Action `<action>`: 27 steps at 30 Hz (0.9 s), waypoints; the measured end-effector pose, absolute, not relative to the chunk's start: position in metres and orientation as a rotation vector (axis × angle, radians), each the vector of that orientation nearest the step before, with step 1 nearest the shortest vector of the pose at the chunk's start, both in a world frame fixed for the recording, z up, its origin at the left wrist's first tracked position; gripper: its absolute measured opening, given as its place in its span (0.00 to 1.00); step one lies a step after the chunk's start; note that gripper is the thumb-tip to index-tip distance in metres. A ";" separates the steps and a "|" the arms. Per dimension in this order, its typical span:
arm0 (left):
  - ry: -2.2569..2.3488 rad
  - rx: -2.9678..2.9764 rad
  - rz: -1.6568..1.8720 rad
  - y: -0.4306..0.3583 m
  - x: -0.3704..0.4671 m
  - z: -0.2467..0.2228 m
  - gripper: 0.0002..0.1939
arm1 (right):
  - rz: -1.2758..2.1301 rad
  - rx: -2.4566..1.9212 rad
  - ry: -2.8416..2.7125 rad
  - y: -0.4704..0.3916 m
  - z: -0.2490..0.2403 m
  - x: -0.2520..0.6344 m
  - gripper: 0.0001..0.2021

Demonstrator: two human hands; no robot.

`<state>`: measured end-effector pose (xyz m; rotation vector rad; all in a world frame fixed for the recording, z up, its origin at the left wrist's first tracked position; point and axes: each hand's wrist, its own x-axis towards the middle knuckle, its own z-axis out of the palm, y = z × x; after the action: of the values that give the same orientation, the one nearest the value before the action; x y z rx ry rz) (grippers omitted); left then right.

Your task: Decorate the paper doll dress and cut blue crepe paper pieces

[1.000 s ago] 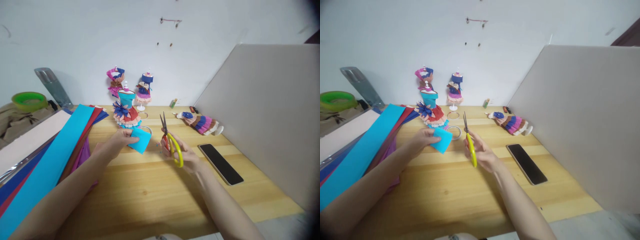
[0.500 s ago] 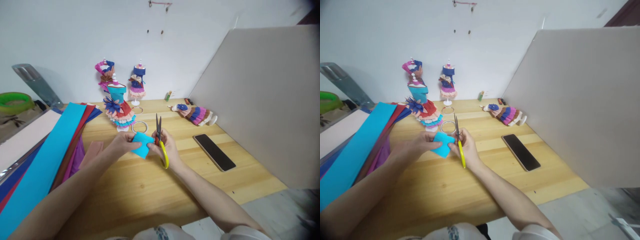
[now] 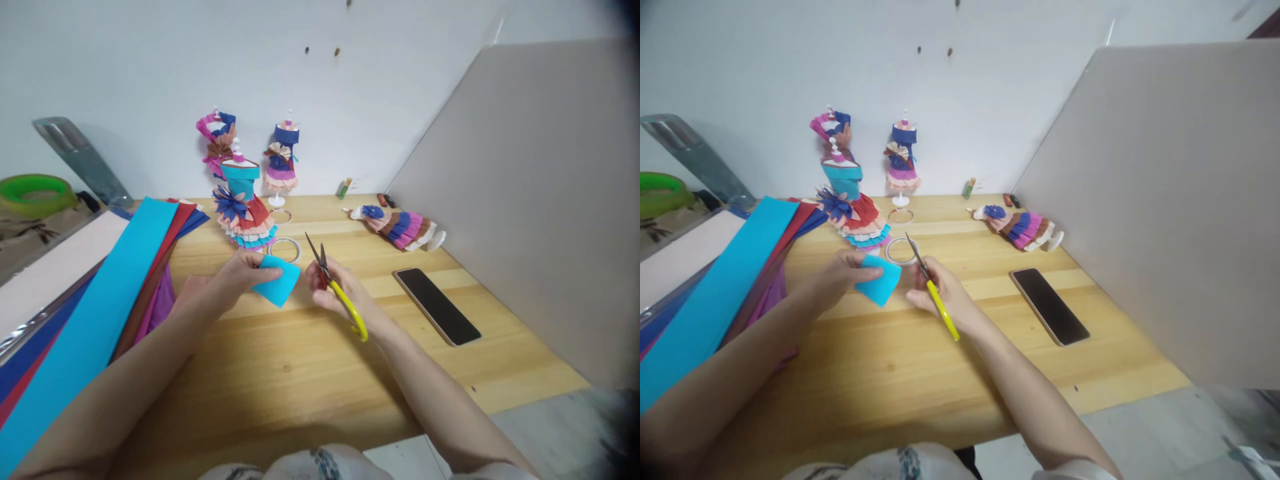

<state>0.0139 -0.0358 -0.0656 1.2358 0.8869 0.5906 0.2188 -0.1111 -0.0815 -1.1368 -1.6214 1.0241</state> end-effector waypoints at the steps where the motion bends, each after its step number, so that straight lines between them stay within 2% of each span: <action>1: 0.905 1.248 0.600 -0.033 0.012 -0.065 0.16 | 0.974 -1.199 -1.715 -0.111 -0.080 0.224 0.24; 4: 0.918 1.300 0.623 -0.028 0.006 -0.064 0.15 | 0.792 -1.384 -1.972 -0.112 -0.076 0.233 0.25; 8: 0.857 1.344 0.610 -0.028 0.002 -0.061 0.14 | 0.707 -1.464 -2.119 -0.113 -0.076 0.231 0.30; 17: 0.866 1.422 0.617 -0.029 0.005 -0.065 0.09 | 0.657 -1.530 -2.096 -0.116 -0.073 0.222 0.30; 27: 0.871 1.436 0.588 -0.031 0.006 -0.060 0.10 | 0.649 -1.552 -2.049 -0.116 -0.076 0.221 0.31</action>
<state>0.0057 -0.0311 -0.0600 1.4361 0.8710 0.5878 0.2208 -0.1158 -0.0759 -1.5520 -2.0486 0.6493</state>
